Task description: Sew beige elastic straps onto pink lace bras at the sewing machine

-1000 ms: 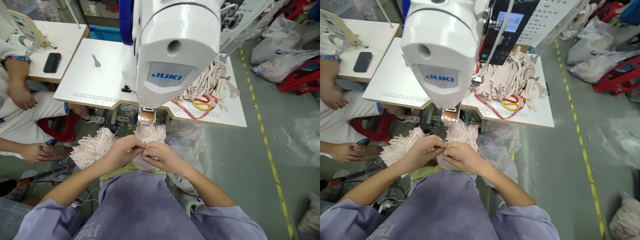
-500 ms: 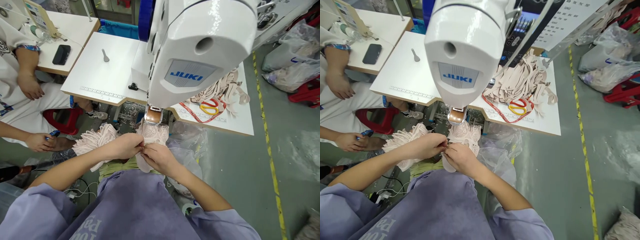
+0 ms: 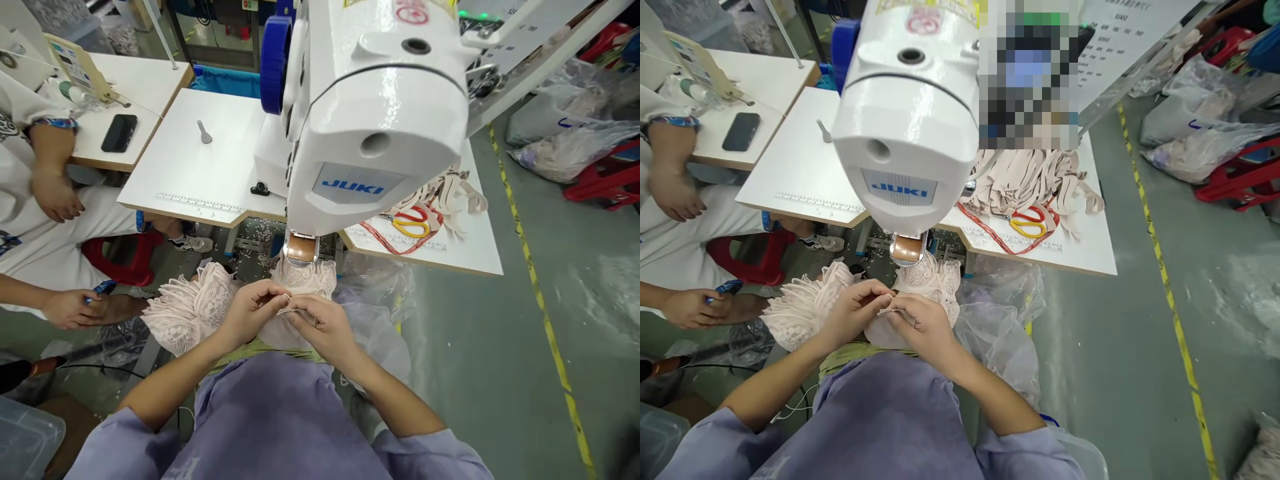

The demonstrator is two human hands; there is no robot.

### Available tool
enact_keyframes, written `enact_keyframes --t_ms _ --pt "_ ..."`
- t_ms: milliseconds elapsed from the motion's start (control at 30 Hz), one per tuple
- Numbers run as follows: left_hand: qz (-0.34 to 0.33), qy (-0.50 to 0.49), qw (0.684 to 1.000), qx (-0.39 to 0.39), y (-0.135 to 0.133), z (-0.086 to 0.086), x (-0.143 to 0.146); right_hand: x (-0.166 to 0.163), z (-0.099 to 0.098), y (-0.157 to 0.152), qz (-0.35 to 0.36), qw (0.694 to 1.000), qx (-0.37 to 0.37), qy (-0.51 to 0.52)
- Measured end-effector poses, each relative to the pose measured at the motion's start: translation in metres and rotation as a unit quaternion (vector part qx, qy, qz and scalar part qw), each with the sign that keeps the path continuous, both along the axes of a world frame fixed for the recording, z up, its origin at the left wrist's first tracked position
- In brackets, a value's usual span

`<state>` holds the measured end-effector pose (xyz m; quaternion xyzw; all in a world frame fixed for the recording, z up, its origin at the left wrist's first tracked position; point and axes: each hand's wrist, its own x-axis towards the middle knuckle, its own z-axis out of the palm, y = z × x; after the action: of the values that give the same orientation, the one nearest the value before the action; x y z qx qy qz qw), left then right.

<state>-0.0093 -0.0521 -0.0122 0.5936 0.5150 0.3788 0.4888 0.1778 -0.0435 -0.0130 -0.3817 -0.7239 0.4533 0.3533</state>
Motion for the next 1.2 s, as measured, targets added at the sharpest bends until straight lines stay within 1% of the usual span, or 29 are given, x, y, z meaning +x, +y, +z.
enact_keyframes --t_ms 67,133,300,367,433,500,567,600,667,733,800,867,933,1067,1200 --pt "0.003 0.065 0.996 0.060 0.003 0.000 -0.003 0.002 0.001 0.002 0.001 1.000 -0.002 -0.014" --pt "0.003 0.102 0.990 0.102 0.006 -0.001 -0.005 0.003 0.002 0.004 -0.003 1.000 -0.008 -0.019" --pt "-0.015 0.106 0.985 0.136 0.013 -0.001 -0.002 0.005 0.000 0.011 -0.036 0.998 -0.052 -0.008" --pt "-0.005 0.126 0.980 0.152 0.013 0.002 -0.001 0.009 -0.003 0.015 -0.060 0.996 -0.063 -0.006" --pt "0.008 0.167 0.969 0.181 0.012 0.005 -0.002 0.014 -0.004 0.022 -0.090 0.995 -0.045 -0.026" --pt "-0.001 0.203 0.953 0.225 0.010 0.008 -0.003 0.019 -0.001 0.029 -0.106 0.992 0.002 -0.069" --pt "-0.033 0.220 0.936 0.272 0.010 0.011 -0.003 0.023 0.004 0.036 -0.085 0.989 0.045 -0.110" --pt "-0.046 0.223 0.929 0.291 0.010 0.012 -0.003 0.024 0.007 0.038 -0.063 0.989 0.052 -0.122" --pt "-0.059 0.225 0.922 0.309 0.012 0.015 -0.002 0.025 0.014 0.041 -0.017 0.991 0.037 -0.125" --pt "-0.061 0.223 0.921 0.312 0.015 0.017 -0.001 0.025 0.020 0.043 0.019 0.993 -0.006 -0.117" --pt "-0.062 0.219 0.922 0.312 0.017 0.017 0.000 0.026 0.025 0.045 0.050 0.991 -0.071 -0.105" --pt "-0.066 0.215 0.926 0.304 0.018 0.017 -0.001 0.027 0.028 0.048 0.077 0.983 -0.137 -0.092" --pt "-0.069 0.209 0.933 0.286 0.018 0.017 -0.001 0.028 0.031 0.051 0.092 0.976 -0.178 -0.084" --pt "-0.079 0.190 0.945 0.256 0.018 0.020 -0.001 0.029 0.032 0.052 0.100 0.973 -0.190 -0.079" --pt "-0.082 0.184 0.960 0.194 0.021 0.022 0.000 0.030 0.030 0.048 0.088 0.979 -0.162 -0.083"
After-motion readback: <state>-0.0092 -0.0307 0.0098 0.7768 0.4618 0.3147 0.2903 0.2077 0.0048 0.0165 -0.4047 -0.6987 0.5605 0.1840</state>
